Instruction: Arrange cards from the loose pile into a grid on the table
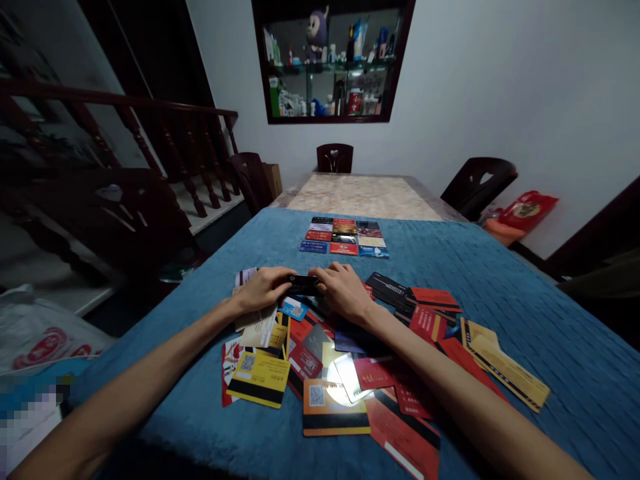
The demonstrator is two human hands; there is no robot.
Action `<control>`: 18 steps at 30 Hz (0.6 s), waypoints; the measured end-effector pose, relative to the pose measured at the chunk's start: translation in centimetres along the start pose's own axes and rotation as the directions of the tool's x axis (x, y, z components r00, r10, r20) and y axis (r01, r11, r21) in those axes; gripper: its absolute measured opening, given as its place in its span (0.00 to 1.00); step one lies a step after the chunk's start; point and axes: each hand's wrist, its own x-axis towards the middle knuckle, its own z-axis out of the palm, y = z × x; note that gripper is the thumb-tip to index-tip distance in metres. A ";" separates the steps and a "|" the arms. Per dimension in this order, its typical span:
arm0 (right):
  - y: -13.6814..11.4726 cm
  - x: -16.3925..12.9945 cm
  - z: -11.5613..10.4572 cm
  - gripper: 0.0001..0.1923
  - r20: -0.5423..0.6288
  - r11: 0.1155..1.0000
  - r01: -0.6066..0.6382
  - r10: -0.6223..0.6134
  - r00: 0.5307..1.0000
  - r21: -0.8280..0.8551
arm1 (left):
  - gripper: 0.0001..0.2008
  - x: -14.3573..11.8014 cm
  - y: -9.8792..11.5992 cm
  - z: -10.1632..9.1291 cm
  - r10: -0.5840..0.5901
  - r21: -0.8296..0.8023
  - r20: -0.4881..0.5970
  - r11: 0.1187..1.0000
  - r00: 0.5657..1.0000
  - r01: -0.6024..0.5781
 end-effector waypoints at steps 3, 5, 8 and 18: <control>-0.1 0.0 -0.1 0.15 0.012 1.000 -0.004 0.004 1.000 -0.017 | 0.18 -0.1 0.0 0.1 0.017 -0.015 -0.003 1.000 1.000 -0.017; -0.2 0.0 -0.2 0.16 0.022 1.000 0.004 -0.003 1.000 -0.026 | 0.19 -0.1 0.1 0.1 0.020 -0.028 -0.005 0.999 1.000 -0.020; -0.3 0.0 -0.3 0.17 0.031 0.998 0.009 -0.007 1.000 -0.065 | 0.18 -0.1 0.2 0.1 0.027 -0.045 -0.002 0.999 1.000 -0.027; -1.0 -0.2 -0.4 0.23 -0.024 0.980 0.036 -0.041 0.999 -0.194 | 0.17 -0.1 0.2 -0.1 -0.013 -0.053 -0.035 0.999 0.999 0.012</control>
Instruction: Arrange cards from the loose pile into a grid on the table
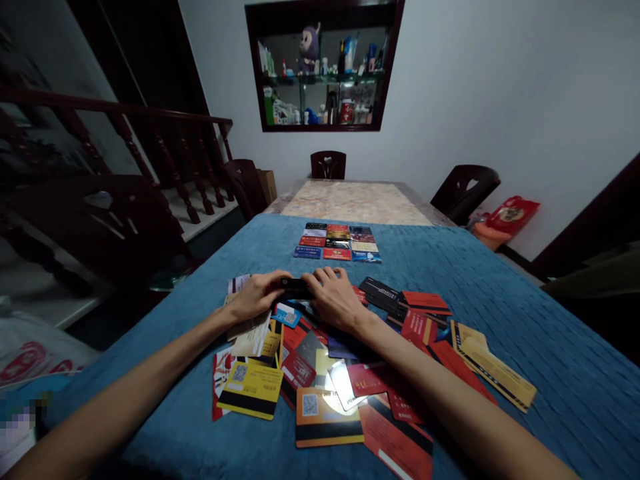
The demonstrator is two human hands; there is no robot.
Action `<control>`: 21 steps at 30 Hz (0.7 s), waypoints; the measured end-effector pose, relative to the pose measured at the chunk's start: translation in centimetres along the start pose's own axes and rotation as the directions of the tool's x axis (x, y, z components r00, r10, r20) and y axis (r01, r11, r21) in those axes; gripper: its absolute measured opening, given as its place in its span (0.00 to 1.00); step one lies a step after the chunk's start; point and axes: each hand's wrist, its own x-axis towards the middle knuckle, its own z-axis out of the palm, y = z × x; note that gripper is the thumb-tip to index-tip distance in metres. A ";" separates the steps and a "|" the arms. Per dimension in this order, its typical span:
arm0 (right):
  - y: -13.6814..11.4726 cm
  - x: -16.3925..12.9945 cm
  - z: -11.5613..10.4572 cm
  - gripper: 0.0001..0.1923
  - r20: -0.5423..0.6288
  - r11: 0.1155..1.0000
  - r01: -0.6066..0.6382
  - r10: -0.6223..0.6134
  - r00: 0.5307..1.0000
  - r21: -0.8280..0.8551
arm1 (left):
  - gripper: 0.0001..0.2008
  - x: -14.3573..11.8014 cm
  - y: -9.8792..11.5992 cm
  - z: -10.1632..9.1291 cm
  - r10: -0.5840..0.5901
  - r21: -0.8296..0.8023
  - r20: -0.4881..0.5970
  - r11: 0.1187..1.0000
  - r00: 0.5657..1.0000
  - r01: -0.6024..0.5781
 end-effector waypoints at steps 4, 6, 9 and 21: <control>-0.1 0.0 -0.1 0.20 -0.020 1.000 0.010 -0.010 1.000 -0.021 | 0.16 0.0 0.1 -0.1 0.002 0.019 -0.010 1.000 1.000 -0.002; -0.2 0.0 -0.2 0.20 -0.029 0.999 0.011 -0.012 1.000 -0.033 | 0.16 0.1 0.2 -0.1 0.008 0.020 -0.011 1.000 1.000 -0.008; -0.1 0.0 -0.2 0.20 -0.049 0.998 0.010 -0.013 0.999 -0.055 | 0.17 0.1 0.2 -0.2 0.009 0.018 -0.021 1.000 1.000 -0.009; 0.4 0.1 -0.3 0.20 -0.159 0.998 -0.027 0.018 0.987 -0.052 | 0.19 0.0 -0.2 0.1 -0.057 0.015 -0.114 0.998 0.992 0.059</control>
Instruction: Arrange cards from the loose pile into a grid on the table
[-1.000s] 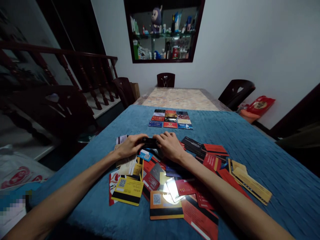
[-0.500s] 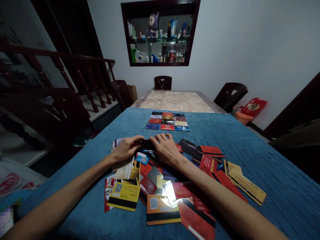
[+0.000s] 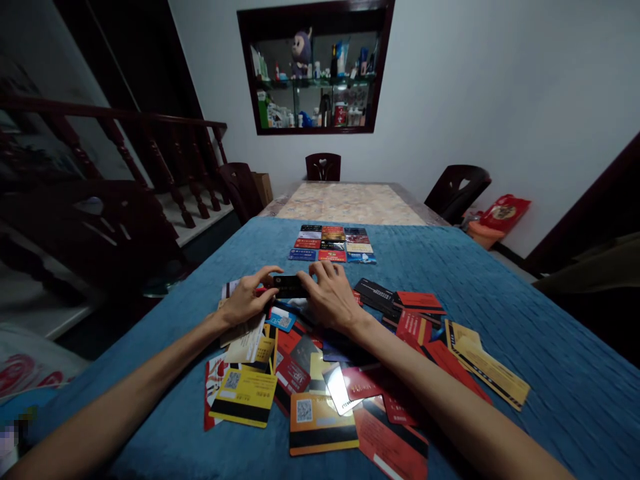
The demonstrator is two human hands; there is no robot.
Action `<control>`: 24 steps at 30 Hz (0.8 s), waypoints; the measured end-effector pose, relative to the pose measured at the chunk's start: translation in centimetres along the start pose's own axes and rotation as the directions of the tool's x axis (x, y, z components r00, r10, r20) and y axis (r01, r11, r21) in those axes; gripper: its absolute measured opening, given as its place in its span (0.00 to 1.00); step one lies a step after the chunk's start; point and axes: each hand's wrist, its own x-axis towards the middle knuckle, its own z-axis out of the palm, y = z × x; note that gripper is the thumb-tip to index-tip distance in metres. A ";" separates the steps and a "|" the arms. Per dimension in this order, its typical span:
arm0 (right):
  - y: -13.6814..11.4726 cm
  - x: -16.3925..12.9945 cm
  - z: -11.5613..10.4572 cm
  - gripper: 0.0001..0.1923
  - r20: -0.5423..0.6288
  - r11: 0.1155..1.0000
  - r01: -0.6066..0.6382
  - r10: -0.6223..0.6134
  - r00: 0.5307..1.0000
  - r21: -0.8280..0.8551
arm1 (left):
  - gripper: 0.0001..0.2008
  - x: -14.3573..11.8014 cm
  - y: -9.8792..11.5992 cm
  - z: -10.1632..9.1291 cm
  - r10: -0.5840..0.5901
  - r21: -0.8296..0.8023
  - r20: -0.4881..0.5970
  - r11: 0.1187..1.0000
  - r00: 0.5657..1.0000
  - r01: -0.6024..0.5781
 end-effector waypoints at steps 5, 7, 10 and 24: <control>0.8 0.4 -0.8 0.24 0.068 0.999 -0.005 0.002 0.998 0.034 | 0.20 0.0 0.1 0.0 0.073 0.011 -0.005 0.997 0.997 -0.073; 1.1 0.5 -1.3 0.24 0.097 0.999 -0.002 -0.002 0.995 0.042 | 0.22 0.0 0.3 0.0 0.132 0.038 -0.006 0.991 0.991 -0.132; 1.4 0.7 -1.9 0.25 0.116 0.998 0.004 -0.011 0.993 0.057 | 0.25 0.1 0.5 0.0 0.207 0.102 -0.014 0.973 0.978 -0.205; 5.6 2.2 -3.4 0.29 0.139 0.993 0.065 -0.079 0.987 0.101 | 0.15 4.1 1.5 -1.2 0.388 0.218 0.057 0.894 0.920 -0.391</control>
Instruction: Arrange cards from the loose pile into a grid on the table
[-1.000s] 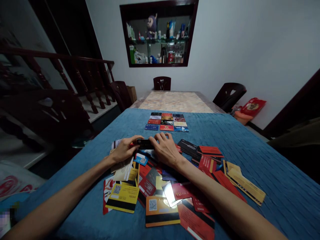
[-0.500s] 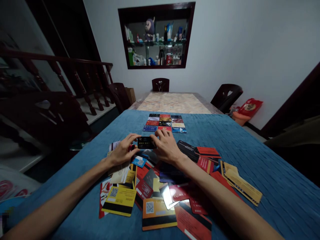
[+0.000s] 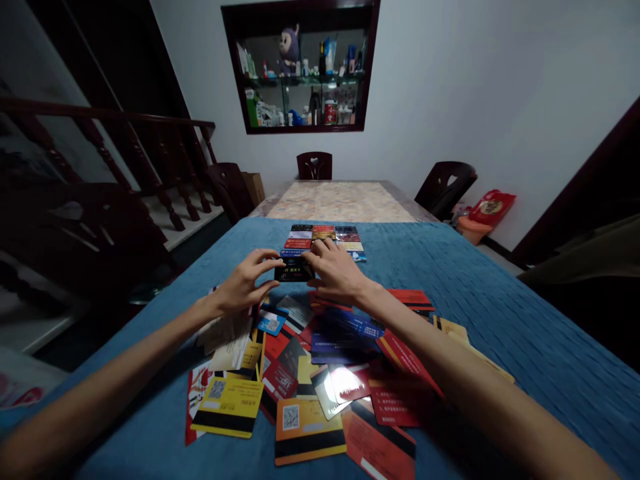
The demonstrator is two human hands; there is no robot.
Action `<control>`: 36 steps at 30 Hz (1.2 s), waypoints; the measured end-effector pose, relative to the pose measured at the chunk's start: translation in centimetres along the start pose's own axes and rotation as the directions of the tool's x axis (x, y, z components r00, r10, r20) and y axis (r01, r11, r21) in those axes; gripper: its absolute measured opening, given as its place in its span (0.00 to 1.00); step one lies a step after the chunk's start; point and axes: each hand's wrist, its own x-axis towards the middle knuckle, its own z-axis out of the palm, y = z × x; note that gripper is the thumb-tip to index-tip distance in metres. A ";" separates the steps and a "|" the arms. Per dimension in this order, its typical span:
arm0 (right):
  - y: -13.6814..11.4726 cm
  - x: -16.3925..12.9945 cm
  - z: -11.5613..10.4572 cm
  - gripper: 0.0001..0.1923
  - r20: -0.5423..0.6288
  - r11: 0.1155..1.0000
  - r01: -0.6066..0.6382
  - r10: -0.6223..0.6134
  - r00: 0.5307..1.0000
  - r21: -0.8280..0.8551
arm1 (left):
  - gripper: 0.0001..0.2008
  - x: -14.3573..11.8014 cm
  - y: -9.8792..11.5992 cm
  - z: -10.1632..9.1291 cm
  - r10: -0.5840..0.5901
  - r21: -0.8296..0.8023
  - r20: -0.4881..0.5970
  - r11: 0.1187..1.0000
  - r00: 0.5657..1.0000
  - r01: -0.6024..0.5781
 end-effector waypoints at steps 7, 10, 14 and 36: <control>4.0 1.0 0.3 0.27 -0.018 0.993 -0.066 0.068 0.998 0.101 | 0.11 4.1 -1.3 0.6 0.011 -0.006 0.002 1.000 1.000 -0.011; 5.8 1.8 0.6 0.21 -0.002 0.982 -0.103 0.104 0.995 0.157 | 0.09 5.9 -2.6 1.7 -0.012 -0.017 0.007 1.000 1.000 0.012; 8.3 2.8 1.6 0.18 0.036 0.967 -0.175 0.171 0.985 0.187 | 0.10 8.0 -4.4 3.7 -0.086 -0.032 0.030 0.996 0.996 0.087; 15.2 5.3 9.5 0.18 0.220 0.939 -0.325 0.295 0.930 0.110 | 0.16 12.8 -10.1 11.7 -0.228 0.103 0.283 0.973 0.932 0.207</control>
